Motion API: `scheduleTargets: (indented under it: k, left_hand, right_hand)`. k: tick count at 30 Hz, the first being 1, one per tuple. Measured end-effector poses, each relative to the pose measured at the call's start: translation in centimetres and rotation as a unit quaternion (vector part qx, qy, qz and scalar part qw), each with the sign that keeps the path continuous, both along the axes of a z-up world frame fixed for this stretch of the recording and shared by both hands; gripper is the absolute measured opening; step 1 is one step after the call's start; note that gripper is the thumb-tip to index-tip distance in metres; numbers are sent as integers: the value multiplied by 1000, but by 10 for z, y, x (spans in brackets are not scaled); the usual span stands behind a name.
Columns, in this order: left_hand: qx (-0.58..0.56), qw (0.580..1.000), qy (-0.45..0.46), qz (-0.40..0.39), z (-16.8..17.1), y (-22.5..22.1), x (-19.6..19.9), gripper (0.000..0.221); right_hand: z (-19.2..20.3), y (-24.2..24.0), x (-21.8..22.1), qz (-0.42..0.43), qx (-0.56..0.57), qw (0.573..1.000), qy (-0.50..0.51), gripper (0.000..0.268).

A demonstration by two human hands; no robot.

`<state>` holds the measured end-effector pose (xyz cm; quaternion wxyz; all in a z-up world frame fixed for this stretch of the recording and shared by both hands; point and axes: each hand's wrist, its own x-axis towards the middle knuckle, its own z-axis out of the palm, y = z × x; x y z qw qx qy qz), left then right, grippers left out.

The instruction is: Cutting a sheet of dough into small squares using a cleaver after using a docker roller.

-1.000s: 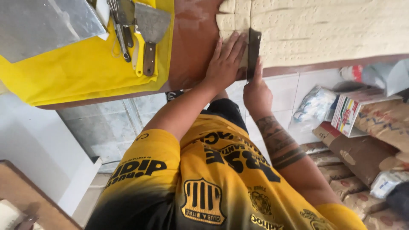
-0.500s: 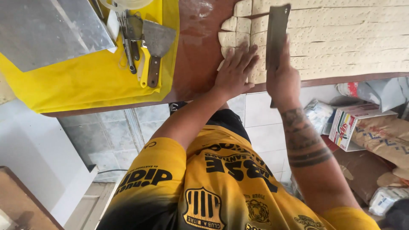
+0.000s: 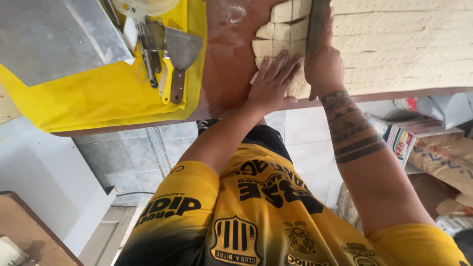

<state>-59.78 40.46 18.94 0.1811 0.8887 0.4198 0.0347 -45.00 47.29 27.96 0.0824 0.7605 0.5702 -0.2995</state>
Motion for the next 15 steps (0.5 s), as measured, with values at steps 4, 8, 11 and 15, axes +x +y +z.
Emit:
scheduleTargets:
  k: [4, 8, 11, 15]
  left_hand:
    - [24, 999, 5, 28, 4, -8, 3, 102]
    - [111, 993, 22, 45, 1, -11, 3, 106]
    - [117, 991, 0, 57, -2, -9, 4, 94]
    - [56, 997, -7, 50, 2, -8, 7, 90]
  right_hand:
    - [26, -45, -1, 10, -27, 1000, 5, 82]
    - [28, -88, 5, 10, -44, 999, -3, 90]
    - [37, -113, 1, -27, -53, 998, 20, 81]
    - [14, -162, 10, -9, -72, 997, -27, 88]
